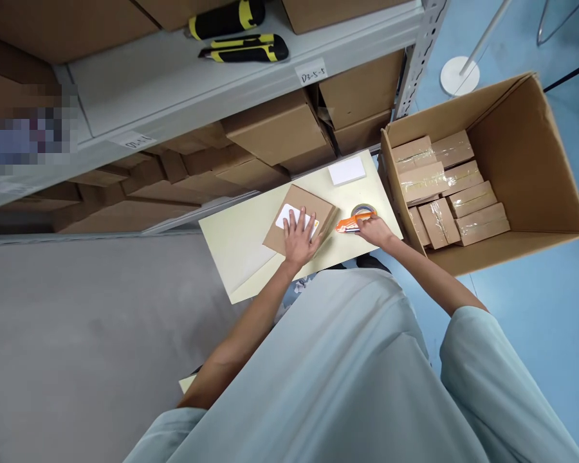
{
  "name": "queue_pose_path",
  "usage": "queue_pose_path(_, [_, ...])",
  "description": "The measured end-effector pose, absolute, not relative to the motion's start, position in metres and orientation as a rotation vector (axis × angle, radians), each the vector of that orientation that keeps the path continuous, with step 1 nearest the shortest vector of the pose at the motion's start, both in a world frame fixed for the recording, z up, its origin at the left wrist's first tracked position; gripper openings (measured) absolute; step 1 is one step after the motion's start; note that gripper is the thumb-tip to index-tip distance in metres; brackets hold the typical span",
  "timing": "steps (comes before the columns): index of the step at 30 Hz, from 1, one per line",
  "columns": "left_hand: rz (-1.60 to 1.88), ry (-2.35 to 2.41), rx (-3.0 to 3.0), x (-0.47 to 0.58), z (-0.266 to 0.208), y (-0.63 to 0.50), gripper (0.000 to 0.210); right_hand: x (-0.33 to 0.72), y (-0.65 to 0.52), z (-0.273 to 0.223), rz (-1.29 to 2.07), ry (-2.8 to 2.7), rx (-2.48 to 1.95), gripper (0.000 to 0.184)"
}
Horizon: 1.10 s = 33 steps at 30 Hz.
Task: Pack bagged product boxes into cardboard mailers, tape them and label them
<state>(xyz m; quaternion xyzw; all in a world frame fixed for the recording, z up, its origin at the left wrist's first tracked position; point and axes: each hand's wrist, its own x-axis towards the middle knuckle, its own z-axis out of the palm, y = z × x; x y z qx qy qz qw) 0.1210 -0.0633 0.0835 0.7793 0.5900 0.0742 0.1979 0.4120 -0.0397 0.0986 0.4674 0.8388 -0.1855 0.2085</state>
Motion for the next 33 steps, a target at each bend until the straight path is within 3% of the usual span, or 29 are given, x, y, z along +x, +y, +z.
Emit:
queue_pose_path(9, [0.271, 1.695, 2.12, 0.12, 0.107, -0.044, 0.054, 0.384, -0.042, 0.088, -0.545, 2.328, 1.327, 0.051])
queue_pose_path(16, [0.417, 2.19, 1.554, 0.152, 0.078, 0.053, 0.081, 0.375, -0.045, 0.086, -0.598, 2.319, 1.36, 0.047])
queue_pose_path(27, [0.374, 1.986, 1.884, 0.192, 0.081, 0.01, 0.07, 0.364, -0.09, 0.093, -0.689, 2.398, 1.215, 0.038])
queue_pose_path(33, [0.348, 1.993, 1.887, 0.189, 0.079, 0.013, 0.068, 0.401, -0.111, 0.101, -0.773, 2.365, 1.149, 0.043])
